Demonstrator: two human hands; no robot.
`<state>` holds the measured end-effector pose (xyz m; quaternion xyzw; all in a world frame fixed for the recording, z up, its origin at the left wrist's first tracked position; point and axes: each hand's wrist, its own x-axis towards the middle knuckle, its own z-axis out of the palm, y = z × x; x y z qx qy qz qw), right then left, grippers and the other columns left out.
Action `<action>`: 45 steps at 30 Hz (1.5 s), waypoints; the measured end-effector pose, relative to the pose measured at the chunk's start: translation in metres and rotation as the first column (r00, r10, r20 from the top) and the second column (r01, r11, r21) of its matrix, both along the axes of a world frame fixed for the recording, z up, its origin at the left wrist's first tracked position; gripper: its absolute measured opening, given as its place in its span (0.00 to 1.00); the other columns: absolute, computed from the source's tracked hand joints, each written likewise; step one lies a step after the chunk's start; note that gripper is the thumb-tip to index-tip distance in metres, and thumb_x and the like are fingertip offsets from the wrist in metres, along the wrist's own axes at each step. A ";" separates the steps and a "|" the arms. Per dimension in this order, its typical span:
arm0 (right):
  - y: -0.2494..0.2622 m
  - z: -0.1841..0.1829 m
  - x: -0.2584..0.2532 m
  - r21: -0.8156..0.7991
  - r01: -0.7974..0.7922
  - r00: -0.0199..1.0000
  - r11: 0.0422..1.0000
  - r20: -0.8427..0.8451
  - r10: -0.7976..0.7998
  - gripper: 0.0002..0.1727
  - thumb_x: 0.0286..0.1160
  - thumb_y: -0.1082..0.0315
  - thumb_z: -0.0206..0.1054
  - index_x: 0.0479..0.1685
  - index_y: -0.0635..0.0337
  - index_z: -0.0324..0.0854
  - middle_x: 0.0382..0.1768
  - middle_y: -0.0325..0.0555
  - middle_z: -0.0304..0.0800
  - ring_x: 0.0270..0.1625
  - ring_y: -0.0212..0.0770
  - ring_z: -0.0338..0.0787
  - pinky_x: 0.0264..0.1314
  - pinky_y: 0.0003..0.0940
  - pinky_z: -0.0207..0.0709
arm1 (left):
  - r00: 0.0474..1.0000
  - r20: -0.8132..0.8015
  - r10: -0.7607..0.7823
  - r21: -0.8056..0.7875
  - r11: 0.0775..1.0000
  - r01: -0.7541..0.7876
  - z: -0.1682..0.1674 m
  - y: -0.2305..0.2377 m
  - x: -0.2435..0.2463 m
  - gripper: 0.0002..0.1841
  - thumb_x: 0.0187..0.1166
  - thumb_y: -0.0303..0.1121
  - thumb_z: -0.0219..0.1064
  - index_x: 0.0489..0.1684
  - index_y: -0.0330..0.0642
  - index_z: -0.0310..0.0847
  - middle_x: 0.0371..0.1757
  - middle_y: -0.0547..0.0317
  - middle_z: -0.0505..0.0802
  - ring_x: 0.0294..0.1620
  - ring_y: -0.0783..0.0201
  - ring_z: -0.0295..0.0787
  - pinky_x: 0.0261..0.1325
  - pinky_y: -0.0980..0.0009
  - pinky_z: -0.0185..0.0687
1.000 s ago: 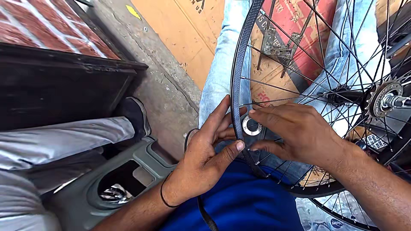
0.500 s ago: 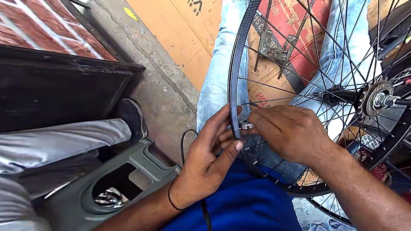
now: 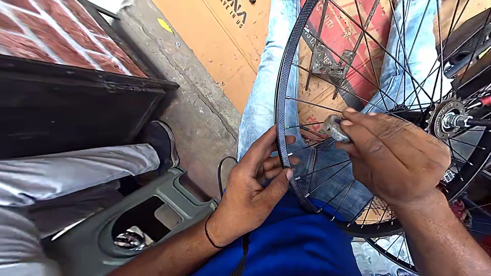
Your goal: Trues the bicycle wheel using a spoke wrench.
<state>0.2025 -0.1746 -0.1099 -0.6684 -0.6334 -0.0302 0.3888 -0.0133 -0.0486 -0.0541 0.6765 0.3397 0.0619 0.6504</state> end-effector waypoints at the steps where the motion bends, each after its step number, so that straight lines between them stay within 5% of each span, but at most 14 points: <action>1: 0.001 -0.002 0.002 -0.039 0.024 0.999 0.999 0.049 -0.022 0.12 0.84 0.66 0.68 0.54 0.65 0.90 0.55 0.59 0.96 0.58 0.52 0.96 0.66 0.44 0.87 | 1.000 0.000 -0.005 0.003 1.000 0.005 0.001 0.000 0.000 0.40 0.76 0.19 0.64 0.92 0.38 0.51 0.78 0.46 0.80 0.60 0.49 0.92 0.59 0.59 0.94; 7: 0.014 0.001 0.016 -0.218 -0.116 0.975 0.969 0.161 0.153 0.14 0.87 0.66 0.63 0.60 0.62 0.89 0.57 0.57 0.96 0.56 0.54 0.97 0.64 0.46 0.86 | 1.000 0.028 -0.011 0.011 1.000 0.011 0.000 -0.001 0.003 0.40 0.74 0.19 0.65 0.91 0.38 0.53 0.79 0.46 0.80 0.57 0.50 0.93 0.56 0.60 0.95; 13: 0.036 -0.005 0.005 -0.082 -0.231 0.970 0.970 -0.092 0.223 0.11 0.83 0.64 0.69 0.50 0.58 0.95 0.55 0.56 0.96 0.47 0.47 0.97 0.47 0.38 0.87 | 0.999 0.042 0.005 -0.005 1.000 -0.005 -0.002 0.000 0.000 0.39 0.76 0.19 0.65 0.91 0.39 0.55 0.80 0.47 0.79 0.60 0.49 0.92 0.59 0.59 0.95; 16: 0.042 -0.013 -0.004 -0.033 -0.218 0.953 0.975 -0.222 0.205 0.09 0.80 0.64 0.73 0.44 0.59 0.96 0.54 0.56 0.97 0.50 0.45 0.98 0.49 0.35 0.90 | 0.999 0.031 0.020 -0.017 1.000 -0.020 -0.005 0.002 -0.003 0.39 0.75 0.19 0.65 0.91 0.39 0.56 0.75 0.47 0.83 0.59 0.49 0.92 0.59 0.60 0.94; 22: 0.042 -0.015 -0.011 0.055 -0.206 0.972 0.977 -0.105 0.211 0.05 0.78 0.69 0.73 0.39 0.62 0.91 0.54 0.62 0.94 0.45 0.49 0.96 0.40 0.36 0.87 | 0.998 0.060 0.019 -0.031 0.999 -0.017 -0.005 0.001 -0.004 0.39 0.74 0.19 0.67 0.91 0.38 0.56 0.73 0.46 0.85 0.58 0.51 0.93 0.59 0.61 0.94; 26: 0.045 -0.013 -0.013 0.033 -0.210 0.977 0.977 0.029 0.209 0.19 0.84 0.64 0.68 0.69 0.63 0.84 0.48 0.60 0.97 0.47 0.51 0.98 0.50 0.40 0.90 | 0.997 0.055 0.045 -0.049 0.998 -0.042 -0.007 -0.001 -0.004 0.39 0.74 0.19 0.66 0.90 0.38 0.57 0.71 0.47 0.86 0.57 0.52 0.93 0.58 0.61 0.94; 28: 0.052 -0.012 -0.015 -0.001 -0.196 0.981 0.981 -0.009 0.196 0.19 0.85 0.66 0.65 0.69 0.64 0.84 0.33 0.54 0.93 0.31 0.48 0.91 0.33 0.39 0.81 | 0.997 0.058 0.042 -0.040 0.998 -0.040 -0.006 -0.002 -0.005 0.39 0.74 0.20 0.67 0.90 0.38 0.57 0.72 0.47 0.85 0.55 0.52 0.93 0.57 0.62 0.95; 31: 0.061 -0.005 -0.006 -0.181 -0.220 0.923 0.959 -0.357 0.145 0.18 0.88 0.61 0.61 0.69 0.59 0.83 0.21 0.37 0.86 0.19 0.37 0.81 0.18 0.37 0.69 | 0.997 0.064 0.036 -0.047 0.998 -0.034 -0.005 -0.002 -0.004 0.40 0.74 0.20 0.68 0.91 0.38 0.56 0.74 0.47 0.84 0.55 0.52 0.94 0.57 0.61 0.95; 34: 0.058 0.003 0.001 -0.285 -0.260 0.858 0.922 -0.506 0.085 0.15 0.85 0.53 0.65 0.59 0.52 0.77 0.24 0.27 0.87 0.23 0.29 0.84 0.21 0.34 0.74 | 0.995 0.089 0.038 -0.050 0.998 -0.033 -0.004 -0.003 -0.003 0.41 0.72 0.19 0.68 0.91 0.40 0.57 0.71 0.46 0.86 0.53 0.51 0.94 0.56 0.60 0.96; 38: 0.050 0.003 0.008 -0.213 -0.347 0.841 0.913 -0.501 0.202 0.20 0.69 0.61 0.78 0.59 0.57 0.87 0.40 0.37 0.95 0.40 0.30 0.93 0.41 0.29 0.89 | 0.994 0.095 0.044 -0.043 0.998 -0.040 -0.004 -0.004 -0.001 0.41 0.71 0.19 0.68 0.91 0.38 0.57 0.69 0.45 0.87 0.53 0.51 0.94 0.56 0.61 0.95; 40: 0.048 -0.002 0.007 -0.160 -0.342 0.864 0.926 -0.442 0.242 0.19 0.71 0.64 0.78 0.59 0.61 0.89 0.43 0.43 0.97 0.42 0.34 0.95 0.45 0.31 0.89 | 0.995 0.086 0.045 -0.043 0.998 -0.042 -0.003 -0.004 -0.001 0.41 0.71 0.19 0.68 0.90 0.37 0.57 0.71 0.45 0.86 0.54 0.51 0.94 0.57 0.61 0.95; 45: 0.045 -0.017 0.003 -0.082 -0.314 0.940 0.946 -0.166 0.297 0.23 0.85 0.56 0.67 0.65 0.67 0.87 0.35 0.50 0.93 0.35 0.44 0.90 0.37 0.36 0.82 | 0.997 0.075 0.036 -0.033 0.999 -0.034 -0.003 -0.002 -0.001 0.41 0.71 0.18 0.68 0.91 0.36 0.56 0.73 0.46 0.84 0.55 0.53 0.94 0.57 0.63 0.94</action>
